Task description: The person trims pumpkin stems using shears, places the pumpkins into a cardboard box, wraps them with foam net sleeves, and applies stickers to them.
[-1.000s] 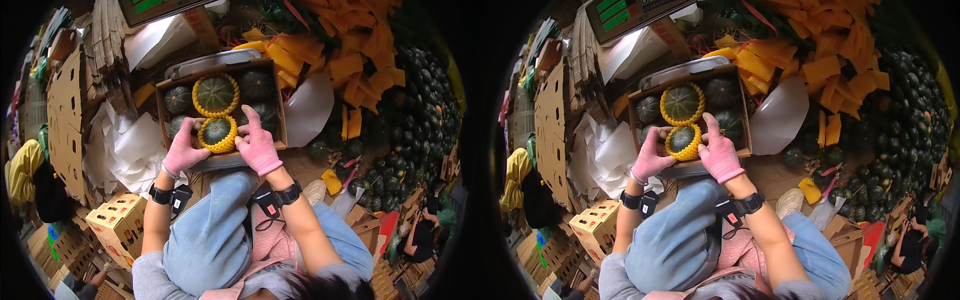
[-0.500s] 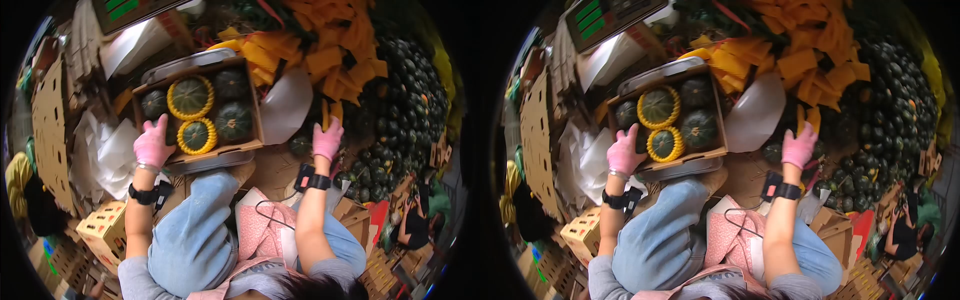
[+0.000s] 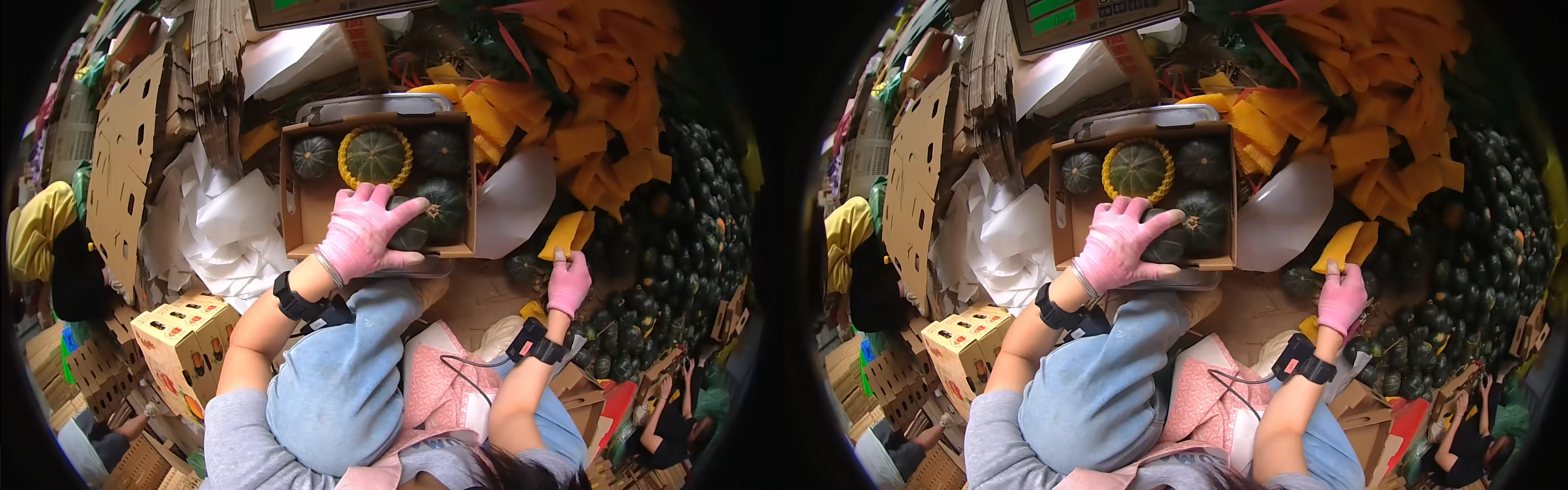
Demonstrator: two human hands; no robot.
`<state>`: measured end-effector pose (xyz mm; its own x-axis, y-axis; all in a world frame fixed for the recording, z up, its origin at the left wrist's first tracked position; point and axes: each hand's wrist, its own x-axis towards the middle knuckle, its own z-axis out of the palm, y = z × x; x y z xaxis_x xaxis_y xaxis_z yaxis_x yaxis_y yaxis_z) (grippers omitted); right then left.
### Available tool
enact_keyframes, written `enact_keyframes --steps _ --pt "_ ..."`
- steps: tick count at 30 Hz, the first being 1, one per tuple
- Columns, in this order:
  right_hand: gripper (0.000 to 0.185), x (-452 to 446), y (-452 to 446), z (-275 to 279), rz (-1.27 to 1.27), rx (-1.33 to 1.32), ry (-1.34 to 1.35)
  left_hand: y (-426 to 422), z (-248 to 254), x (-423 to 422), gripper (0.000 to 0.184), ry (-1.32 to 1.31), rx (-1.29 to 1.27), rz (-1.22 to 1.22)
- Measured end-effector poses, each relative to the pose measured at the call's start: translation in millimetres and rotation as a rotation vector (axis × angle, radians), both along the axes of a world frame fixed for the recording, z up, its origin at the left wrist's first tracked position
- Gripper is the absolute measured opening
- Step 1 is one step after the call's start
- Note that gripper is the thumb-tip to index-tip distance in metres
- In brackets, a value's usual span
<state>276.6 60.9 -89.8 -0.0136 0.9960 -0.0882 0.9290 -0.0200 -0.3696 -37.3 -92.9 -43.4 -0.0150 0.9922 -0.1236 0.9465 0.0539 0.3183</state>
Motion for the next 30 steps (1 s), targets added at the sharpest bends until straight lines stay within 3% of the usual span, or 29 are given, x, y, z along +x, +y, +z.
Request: enact_keyframes --steps 2,4,7,9,12,14,18,22,23,24,25,28,30 --pt "0.028 -11.9 -9.8 16.8 0.016 -0.002 0.125 4.0 4.0 -1.4 0.074 -0.099 -0.086 0.03" --pt "0.026 -27.7 -20.3 32.8 0.137 0.044 0.187 3.9 0.2 -1.7 0.073 -0.106 0.03 0.015" --pt "0.026 -63.2 -42.9 60.4 0.337 -0.122 0.371 -1.2 7.7 1.6 0.07 -0.016 0.167 0.002" --pt "0.024 -85.3 -60.5 76.0 0.457 -0.212 0.514 2.4 22.8 -2.1 0.062 -0.148 0.309 -0.055" --pt "0.025 -106.0 -86.9 74.1 0.462 -0.617 1.14 8.4 28.3 -2.5 0.053 -0.662 0.316 -0.286" --pt "0.024 -121.3 -97.0 82.5 0.323 -0.696 1.325 13.2 26.5 -0.5 0.043 -0.888 0.306 -0.401" --pt "0.021 -116.7 -99.1 75.0 0.128 -0.928 1.691 6.1 8.3 0.7 0.019 -1.116 0.248 -0.348" --pt "0.049 -134.3 -100.2 78.8 0.376 -0.585 1.579 3.7 12.3 2.8 0.013 -1.118 0.304 -0.179" --pt "0.06 -132.4 -99.9 75.7 0.443 -0.414 1.243 4.2 16.3 1.6 0.014 -1.079 0.315 -0.143" --pt "0.053 -138.8 -98.3 71.6 0.46 -0.207 1.231 4.4 21.0 0.0 0.017 -1.046 0.331 -0.132" --pt "0.052 -141.8 -100.5 69.3 0.337 -0.258 1.386 4.7 25.7 -1.6 0.021 -1.014 0.348 -0.122" --pt "0.049 -146.8 -96.6 56.8 0.388 -0.063 1.366 4.7 30.2 0.5 0.024 -1.008 0.374 -0.015" --pt "0.049 -154.7 -99.2 57.7 0.365 0.045 1.274 2.6 36.7 4.0 0.024 -1.437 0.11 0.314"
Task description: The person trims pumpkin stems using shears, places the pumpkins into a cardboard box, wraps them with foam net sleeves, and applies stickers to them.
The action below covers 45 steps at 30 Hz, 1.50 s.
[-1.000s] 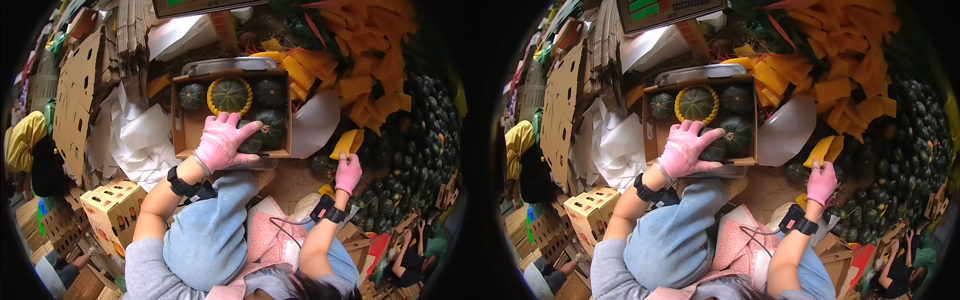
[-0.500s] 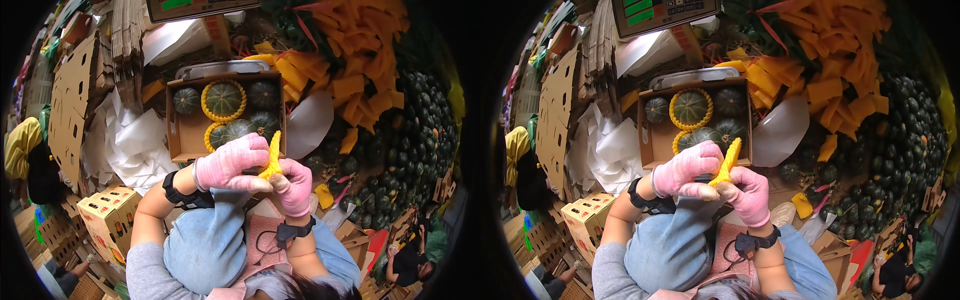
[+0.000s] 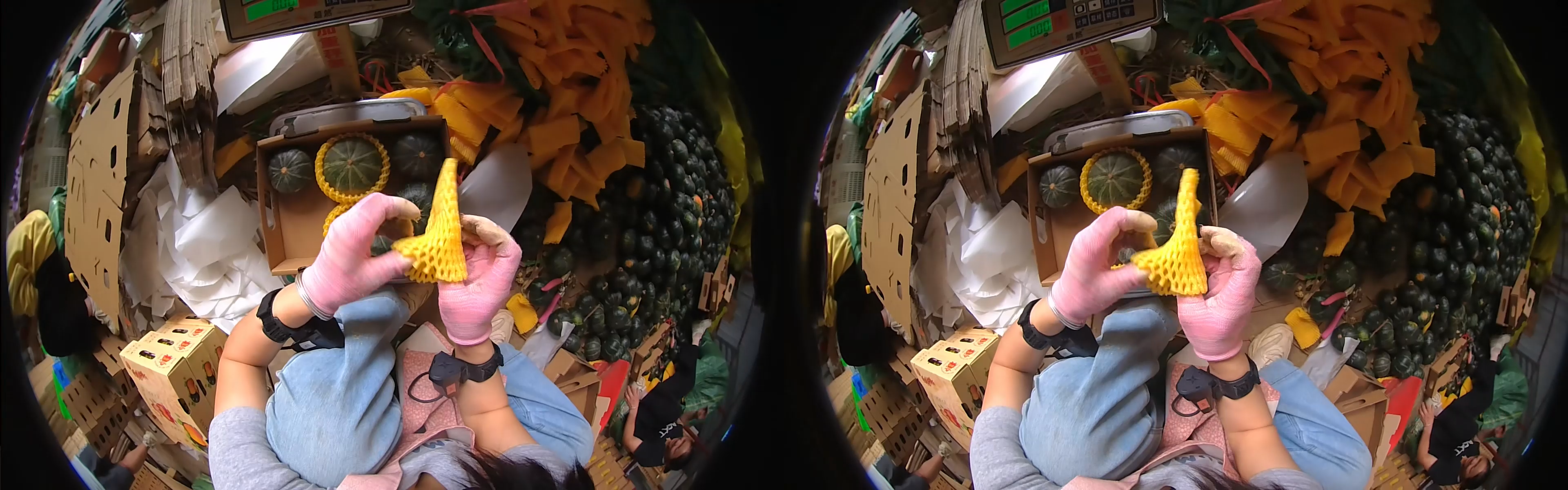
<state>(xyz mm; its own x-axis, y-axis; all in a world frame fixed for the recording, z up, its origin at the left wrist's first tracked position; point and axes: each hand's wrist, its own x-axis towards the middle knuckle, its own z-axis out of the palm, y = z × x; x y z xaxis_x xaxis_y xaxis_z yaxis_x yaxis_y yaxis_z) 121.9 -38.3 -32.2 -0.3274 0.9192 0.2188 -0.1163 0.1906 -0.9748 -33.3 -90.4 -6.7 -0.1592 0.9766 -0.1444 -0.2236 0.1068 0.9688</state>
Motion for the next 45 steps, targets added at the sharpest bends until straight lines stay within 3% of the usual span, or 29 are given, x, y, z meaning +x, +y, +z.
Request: enact_keyframes --steps 1,2,4,5,6,8,11,12,14,15,16,18,19,22,24,25,26,28,30,31,34,35,36,37,38,39,40,42,45 --pt "0.047 -4.1 -1.4 2.2 -0.026 -0.045 0.005 -1.5 -1.0 -1.9 0.026 -0.288 -0.163 0.065" --pt "0.032 -2.1 0.0 3.6 -0.082 -0.022 -0.217 -2.5 -5.6 -8.0 0.025 -0.484 -0.213 0.083" --pt "0.021 13.2 13.7 2.3 0.231 -0.146 -0.404 -9.0 -16.0 -20.7 0.025 -0.735 -0.225 0.022" --pt "0.02 17.3 16.7 -0.2 0.378 -0.684 0.064 -13.0 -19.5 -27.1 0.025 -0.744 -0.214 -0.015" --pt "0.03 23.4 20.7 -1.1 0.531 -0.915 0.364 -16.8 -22.1 -33.3 0.026 -0.717 -0.226 -0.072" --pt "0.033 27.6 11.8 1.7 0.477 -1.09 0.615 -23.2 -23.9 -40.1 0.029 -0.539 -0.19 -0.193" --pt "0.03 23.8 10.2 -5.9 0.573 -1.039 0.521 -19.0 -19.4 -29.7 0.03 -0.284 0.04 -0.235" --pt "0.035 21.1 3.8 -21.9 0.611 -0.912 0.517 -17.1 -15.6 -28.7 0.029 -0.155 0.075 -0.228" --pt "0.043 2.4 -8.3 -19.6 0.415 -0.656 0.33 -13.3 -8.1 -26.7 0.026 0.107 0.136 -0.2" --pt "0.052 -3.0 -12.9 -14.2 0.388 -0.67 0.274 -12.1 -10.0 -26.7 0.025 0.226 0.215 -0.146" --pt "0.048 -10.8 -16.6 -1.1 0.335 -0.718 0.214 -12.3 -16.4 -26.2 0.025 0.3 0.279 -0.129" --pt "0.046 -4.3 -13.3 -11.2 0.469 -0.474 -0.013 -12.3 -29.0 -25.3 0.024 0.451 0.403 -0.079" --pt "0.035 -7.1 -12.5 -6.3 0.395 -0.438 -0.024 -14.5 -32.7 -30.3 0.024 0.396 0.442 -0.111" --pt "0.025 0.7 -8.4 -14.7 0.375 -0.218 -0.234 -28.3 -26.7 -40.6 0.024 0.049 0.187 -0.313" --pt "0.018 3.1 -11.2 -14.1 0.381 -0.02 -0.301 -29.1 -32.2 -54.4 0.026 -0.035 0.053 -0.744" --pt "0.018 6.7 -12.7 -10.2 0.507 -0.28 -0.164 -26.2 -33.5 -60.8 0.025 -0.03 0.029 -0.971" --pt "0.018 11.7 -13.7 -6.2 0.629 -0.54 -0.021 -27.6 -30.5 -59.7 0.022 -0.078 -0.016 -0.984" --pt "0.025 23.6 -10.2 -17.5 0.84 -1.042 0.241 -35.0 -32.9 -58.5 0.018 -0.002 0.042 -0.756" --pt "0.029 26.8 -2.5 -9.0 1.039 -1.109 0.146 -47.2 -47.7 -54.8 0.018 -0.348 0.108 -0.396" --pt "0.026 30.3 1.8 -16.6 1.101 -1.039 0.056 -53.3 -45.6 -53.8 0.028 -0.51 0.022 -0.366" --pt "0.021 30.0 -2.3 -4.7 0.763 -1.116 0.476 -56.8 -41.4 -50.4 0.044 -0.453 -0.251 -0.371" --pt "0.017 30.2 2.0 2.3 0.752 -1.067 0.388 -54.8 -35.4 -49.7 0.054 -0.407 -0.343 -0.423" --pt "0.012 22.8 6.1 16.7 0.689 -1.096 0.249 -55.3 -37.7 -52.0 0.045 -0.473 -0.357 -0.406" --pt "0.012 14.6 9.0 18.3 0.602 -0.984 0.019 -55.5 -40.2 -55.6 0.037 -0.339 -0.387 -0.375" --pt "0.014 4.0 8.2 3.8 0.51 -0.489 -0.194 -55.1 -43.7 -58.2 0.029 -0.204 -0.413 -0.341" --pt "0.015 -6.6 7.4 -10.8 0.28 -0.033 -0.478 -50.0 -50.1 -51.7 0.017 0.146 -0.267 -0.12" --pt "0.015 -17.4 9.8 -4.9 0.17 0.207 -0.644 -50.3 -65.9 -45.4 0.017 0.18 -0.221 -0.016" --pt "0.011 -26.8 5.2 -24.8 0.07 0.195 -0.866 -47.9 -93.1 -30.7 0.019 0.376 -0.142 0.152" --pt "0.014 -29.5 8.7 -37.1 0.12 -0.103 -0.689 -42.4 -97.7 -18.1 0.021 0.052 -0.105 0.193"
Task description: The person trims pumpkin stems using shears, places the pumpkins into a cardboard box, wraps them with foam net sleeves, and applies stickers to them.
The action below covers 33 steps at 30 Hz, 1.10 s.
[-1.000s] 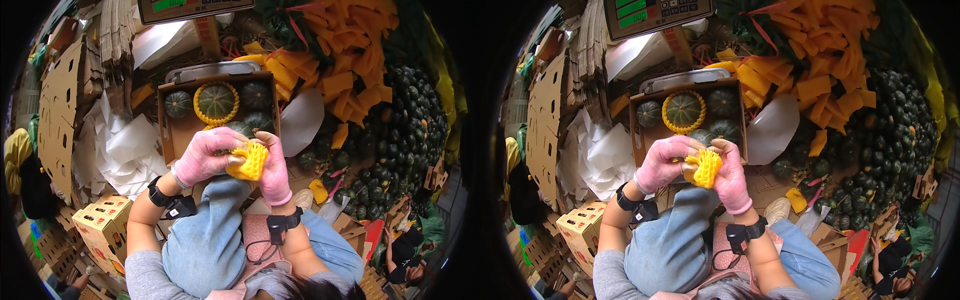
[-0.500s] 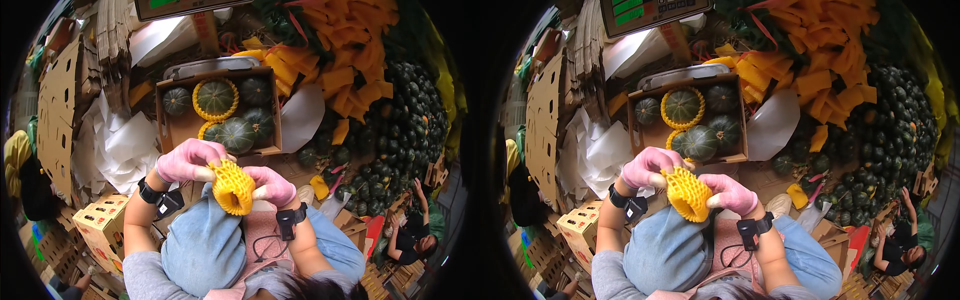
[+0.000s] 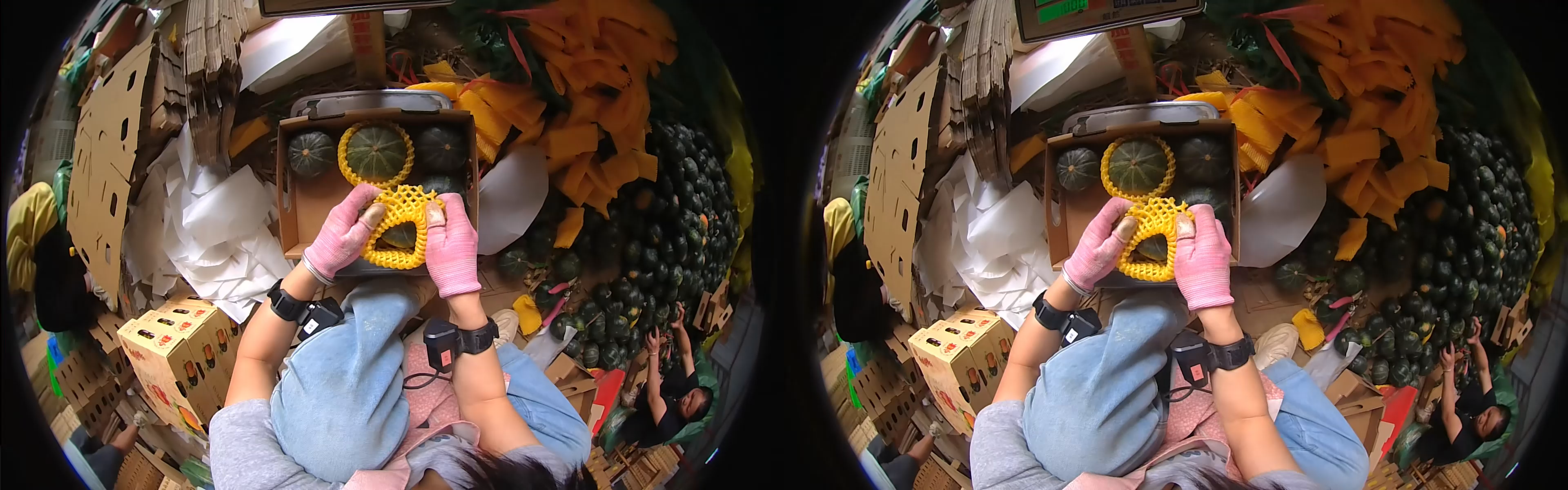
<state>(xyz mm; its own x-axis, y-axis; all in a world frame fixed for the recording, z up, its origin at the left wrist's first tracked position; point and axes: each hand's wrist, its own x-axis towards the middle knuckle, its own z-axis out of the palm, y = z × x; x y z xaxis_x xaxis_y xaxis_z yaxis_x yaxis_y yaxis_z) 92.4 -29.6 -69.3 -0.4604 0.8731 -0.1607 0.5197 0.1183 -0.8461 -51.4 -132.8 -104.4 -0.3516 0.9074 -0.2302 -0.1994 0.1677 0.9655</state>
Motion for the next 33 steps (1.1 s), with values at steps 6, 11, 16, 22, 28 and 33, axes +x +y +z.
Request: enact_keyframes --steps 6,11,16,22,28,33 --pt "0.014 -19.0 -23.2 -19.0 0.028 0.073 0.152 -19.2 7.4 -28.2 0.016 0.0 -0.077 0.058" --pt "0.01 -32.7 -13.8 -56.7 -0.174 -0.091 0.247 -7.5 -19.2 -33.4 0.009 0.08 -0.056 0.261" --pt "0.019 -33.0 -12.9 -36.1 -0.125 0.065 -0.023 -10.0 -31.7 -43.8 0.014 0.019 -0.172 0.215" --pt "0.029 -11.0 -38.0 10.0 0.153 0.764 -0.05 -15.2 53.1 -19.2 0.042 0.863 0.003 0.052" --pt "0.044 -16.4 -52.4 11.5 0.184 0.292 -0.352 -10.6 63.5 -25.6 0.053 0.916 -0.178 -0.159" --pt "0.054 -1.7 -47.4 -14.2 0.155 0.225 -0.097 -5.6 61.5 -30.5 0.061 0.738 -0.159 -0.224"
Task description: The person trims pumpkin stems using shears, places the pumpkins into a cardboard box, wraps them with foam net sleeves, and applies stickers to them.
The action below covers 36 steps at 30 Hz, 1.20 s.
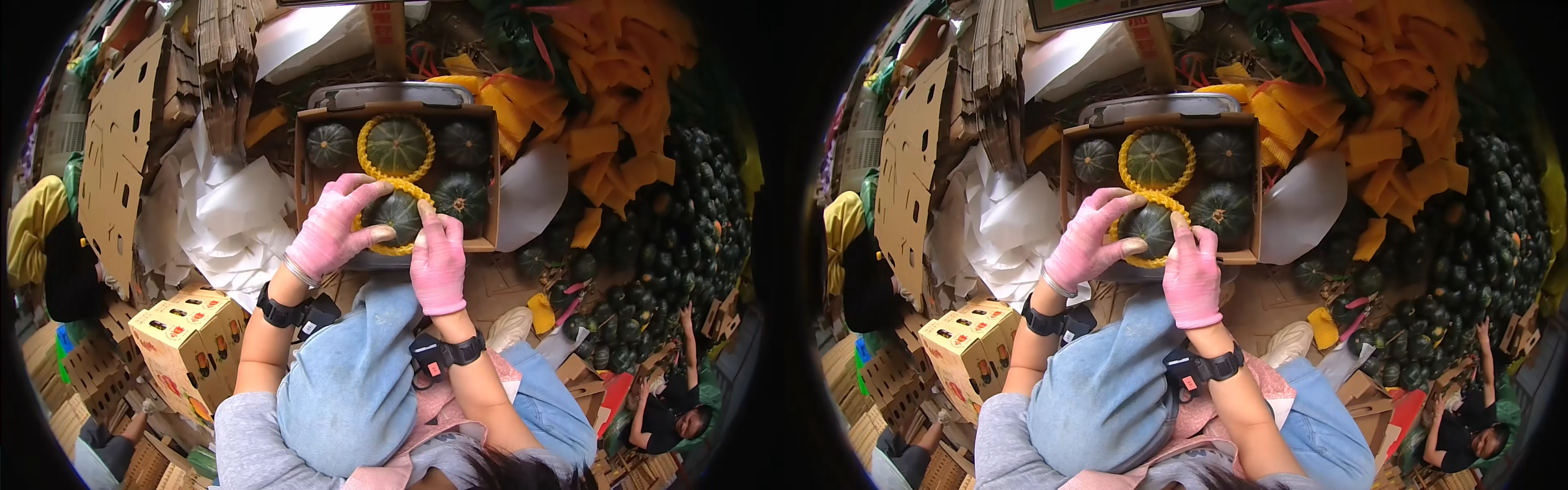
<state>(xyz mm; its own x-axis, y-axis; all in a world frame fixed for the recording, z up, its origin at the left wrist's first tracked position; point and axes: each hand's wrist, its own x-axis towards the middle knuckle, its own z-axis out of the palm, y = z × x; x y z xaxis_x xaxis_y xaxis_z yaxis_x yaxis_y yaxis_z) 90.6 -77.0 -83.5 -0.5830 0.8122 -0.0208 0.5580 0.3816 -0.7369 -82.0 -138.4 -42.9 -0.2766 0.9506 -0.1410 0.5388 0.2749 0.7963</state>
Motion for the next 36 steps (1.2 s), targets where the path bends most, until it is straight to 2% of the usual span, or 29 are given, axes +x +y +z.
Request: enact_keyframes --steps 6,10,13,14,15,16,18,19,21,22,23,24,26,27,28,30,31,32,33,34,36 --pt "0.054 -0.2 6.3 -2.5 0.036 -0.067 0.055 -0.5 0.0 -2.8 0.077 0.096 0.006 -0.132" --pt "0.058 -7.4 0.7 20.2 0.027 -0.067 0.2 -9.9 13.8 -3.7 0.092 0.186 0.102 -0.146" --pt "0.057 -18.4 -6.9 34.1 0.056 -0.926 0.53 -24.8 34.3 -46.0 0.097 0.143 -0.018 -0.196" --pt "0.057 -24.1 -6.0 29.8 0.012 -1.193 0.584 -23.7 39.2 -58.2 0.096 0.084 -0.08 -0.191" --pt "0.056 -29.7 1.1 27.4 -0.042 -1.453 0.624 -19.1 47.6 -67.2 0.096 0.133 -0.218 -0.223" --pt "0.054 -34.7 8.3 24.9 -0.097 -1.714 0.659 -17.8 42.9 -75.3 0.096 0.173 -0.193 -0.252" --pt "0.048 -38.2 9.8 3.9 -0.254 -1.954 0.757 -16.5 28.4 -86.9 0.096 0.244 -0.149 -0.316" --pt "0.046 -40.0 7.6 -8.8 -0.329 -2.063 0.828 -11.8 35.2 -78.4 0.083 0.286 -0.235 -0.27" --pt "0.042 -38.0 5.2 -17.0 -0.463 -2.191 0.934 -11.4 17.2 -70.9 0.074 0.493 -0.267 -0.255" --pt "0.043 -37.1 6.9 -11.8 -0.406 -2.174 0.873 -12.8 2.9 -66.9 0.07 0.598 -0.274 -0.245" --pt "0.045 -36.8 10.4 -3.5 -0.348 -2.151 0.815 -18.5 -17.2 -60.8 0.061 0.819 -0.201 -0.266" --pt "0.046 -36.1 14.6 1.0 -0.289 -2.121 0.76 -30.3 -39.5 -60.5 0.063 0.912 -0.271 -0.335" --pt "0.04 -30.7 22.3 8.5 -0.037 -1.898 0.561 -19.3 -2.0 -50.1 0.061 0.59 -0.466 -0.282" --pt "0.036 -23.6 34.4 21.8 0.054 -1.795 0.585 -12.8 8.6 -54.4 0.061 0.581 -0.517 -0.313" --pt "0.034 -13.7 50.3 34.6 0.149 -1.696 0.593 -10.1 4.9 -61.8 0.053 0.616 -0.435 -0.253" --pt "0.022 7.8 85.4 47.3 -0.002 -1.287 0.839 3.8 -15.8 -70.4 0.05 0.732 -0.242 -0.01" --pt "0.019 19.9 107.5 41.0 -0.141 -1.069 0.863 10.9 -30.1 -72.1 0.053 0.896 -0.305 0.018" --pt "0.017 29.3 132.2 20.3 -0.301 -0.885 0.855 22.6 -32.1 -66.0 0.056 0.938 -0.409 0.052" --pt "0.019 36.1 157.7 -3.4 -0.501 -0.792 0.782 38.4 -32.4 -53.0 0.059 0.979 -0.512 0.084" --pt "0.026 32.6 172.2 -3.8 -0.597 -0.659 0.548 49.9 -32.9 -44.2 0.062 1.016 -0.618 0.115" --pt "0.042 36.2 202.8 -46.2 -0.459 -0.695 0.286 57.6 -41.3 -42.2 0.073 1.023 -0.62 0.16"
